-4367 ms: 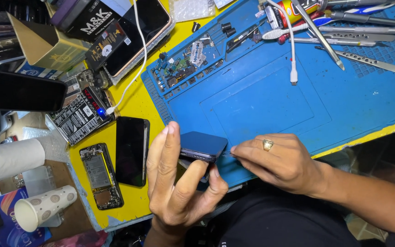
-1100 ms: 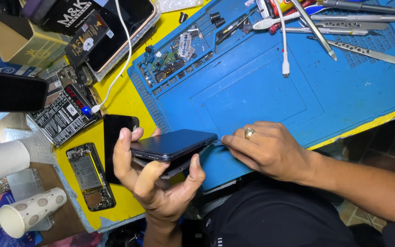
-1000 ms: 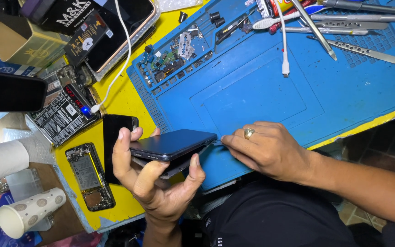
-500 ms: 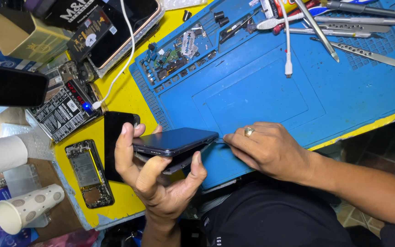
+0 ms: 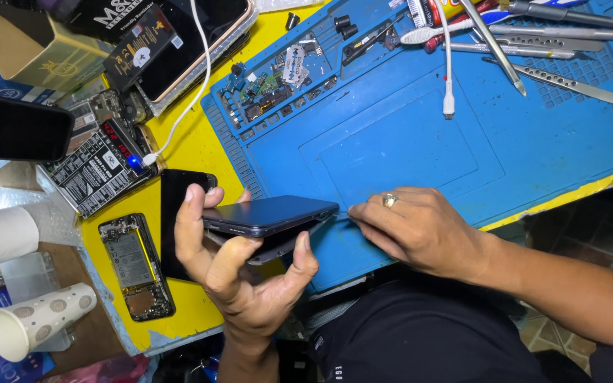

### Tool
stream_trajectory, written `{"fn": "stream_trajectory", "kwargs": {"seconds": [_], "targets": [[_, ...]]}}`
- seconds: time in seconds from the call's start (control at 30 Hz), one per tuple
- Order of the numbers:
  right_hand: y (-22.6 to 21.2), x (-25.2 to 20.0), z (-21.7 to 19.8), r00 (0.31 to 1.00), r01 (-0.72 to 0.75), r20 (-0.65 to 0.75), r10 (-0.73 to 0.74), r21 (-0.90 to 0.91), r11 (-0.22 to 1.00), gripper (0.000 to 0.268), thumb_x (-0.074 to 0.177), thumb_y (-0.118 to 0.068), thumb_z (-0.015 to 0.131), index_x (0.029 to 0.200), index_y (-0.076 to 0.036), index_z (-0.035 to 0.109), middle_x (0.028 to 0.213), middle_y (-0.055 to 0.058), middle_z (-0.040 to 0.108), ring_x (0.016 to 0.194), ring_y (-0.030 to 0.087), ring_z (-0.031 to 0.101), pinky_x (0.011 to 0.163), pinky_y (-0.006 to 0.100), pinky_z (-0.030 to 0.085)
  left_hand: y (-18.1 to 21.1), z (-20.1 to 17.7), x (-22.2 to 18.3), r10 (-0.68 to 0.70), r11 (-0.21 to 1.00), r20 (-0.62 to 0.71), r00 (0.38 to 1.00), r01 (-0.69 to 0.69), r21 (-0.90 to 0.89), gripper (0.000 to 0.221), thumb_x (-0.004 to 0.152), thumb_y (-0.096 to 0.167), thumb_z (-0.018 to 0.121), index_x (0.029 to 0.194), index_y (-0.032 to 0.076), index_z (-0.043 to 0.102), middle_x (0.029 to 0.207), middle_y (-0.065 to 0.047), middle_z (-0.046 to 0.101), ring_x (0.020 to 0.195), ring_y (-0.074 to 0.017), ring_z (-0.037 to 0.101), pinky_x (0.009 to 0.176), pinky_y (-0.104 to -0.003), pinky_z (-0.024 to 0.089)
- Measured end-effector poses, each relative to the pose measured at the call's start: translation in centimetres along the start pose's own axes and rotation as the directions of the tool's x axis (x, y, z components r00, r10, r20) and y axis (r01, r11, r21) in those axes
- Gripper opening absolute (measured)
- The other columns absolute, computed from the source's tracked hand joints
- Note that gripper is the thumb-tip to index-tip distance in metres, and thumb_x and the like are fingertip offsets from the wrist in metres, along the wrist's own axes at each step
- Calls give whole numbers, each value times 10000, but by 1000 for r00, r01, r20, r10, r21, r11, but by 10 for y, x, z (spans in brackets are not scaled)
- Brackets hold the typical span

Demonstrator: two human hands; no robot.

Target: A technician cleans the frame of a mobile phone using a tool and then proceeds to reassemble the screen and back cover.

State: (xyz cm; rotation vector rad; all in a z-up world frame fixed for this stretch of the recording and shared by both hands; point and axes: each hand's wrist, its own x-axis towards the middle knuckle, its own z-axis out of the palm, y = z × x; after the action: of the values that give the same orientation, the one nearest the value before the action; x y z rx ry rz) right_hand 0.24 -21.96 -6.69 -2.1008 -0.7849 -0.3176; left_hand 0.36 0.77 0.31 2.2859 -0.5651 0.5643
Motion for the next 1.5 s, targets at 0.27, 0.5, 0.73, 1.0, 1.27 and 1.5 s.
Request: {"fn": "stream_trajectory", "kwargs": {"seconds": [0.27, 0.5, 0.73, 1.0, 1.27, 1.5], "targets": [[3, -1, 4, 998, -9, 62, 11, -30, 999, 45, 1014, -43, 628, 1048, -13, 625, 775, 65, 607, 587, 222, 568, 572, 367, 498, 0, 0, 0, 19, 1000, 12, 1000, -19, 8, 510, 946, 167, 815, 1207, 200, 378, 1581, -270, 271, 1374, -433, 496, 1075, -491, 685], [3, -1, 2, 993, -49, 108, 49, -3, 999, 25, 1020, -51, 587, 1015, -35, 605, 760, 60, 586, 554, 241, 535, 556, 377, 473, 0, 0, -1, 21, 1000, 14, 1000, -21, 4, 531, 926, 157, 833, 1207, 197, 384, 1571, -294, 273, 1419, -478, 467, 1095, -500, 679], [3, -3, 5, 992, -42, 114, 47, -43, 998, 25, 1021, -70, 607, 1010, -50, 598, 763, 58, 584, 560, 248, 535, 553, 385, 456, -1, 0, -3, 19, 1000, 10, 1000, -19, -2, 519, 928, 161, 825, 1209, 197, 390, 1573, -293, 272, 1437, -473, 451, 1110, -495, 669], [0, -2, -4, 994, -34, 102, 36, -26, 999, 31, 1024, -74, 598, 1028, -44, 601, 774, 62, 579, 539, 246, 503, 555, 383, 448, -3, -2, 0, 32, 999, -3, 999, -32, 0, 533, 900, 146, 842, 1186, 181, 393, 1555, -303, 289, 1406, -482, 479, 1069, -499, 685], [8, -19, -22, 968, -218, -117, 224, 65, 974, 146, 927, -74, 738, 1051, -19, 684, 914, 89, 744, 628, 172, 645, 602, 307, 499, -41, 2, -6, -219, 768, -235, 947, 19, -640, 435, 858, 141, 689, 1145, 232, 375, 1624, -202, 231, 1524, -569, 339, 1053, -675, 616], [-20, -2, -3, 997, -3, -71, 20, 224, 975, 135, 892, -64, 730, 1022, -38, 710, 961, 105, 696, 829, 224, 674, 757, 317, 562, -53, 4, -22, -243, 571, -283, 928, -99, -815, 451, 843, 3, 644, 1192, 219, 457, 1605, -184, 311, 1538, -548, 289, 1133, -833, 435]]}}
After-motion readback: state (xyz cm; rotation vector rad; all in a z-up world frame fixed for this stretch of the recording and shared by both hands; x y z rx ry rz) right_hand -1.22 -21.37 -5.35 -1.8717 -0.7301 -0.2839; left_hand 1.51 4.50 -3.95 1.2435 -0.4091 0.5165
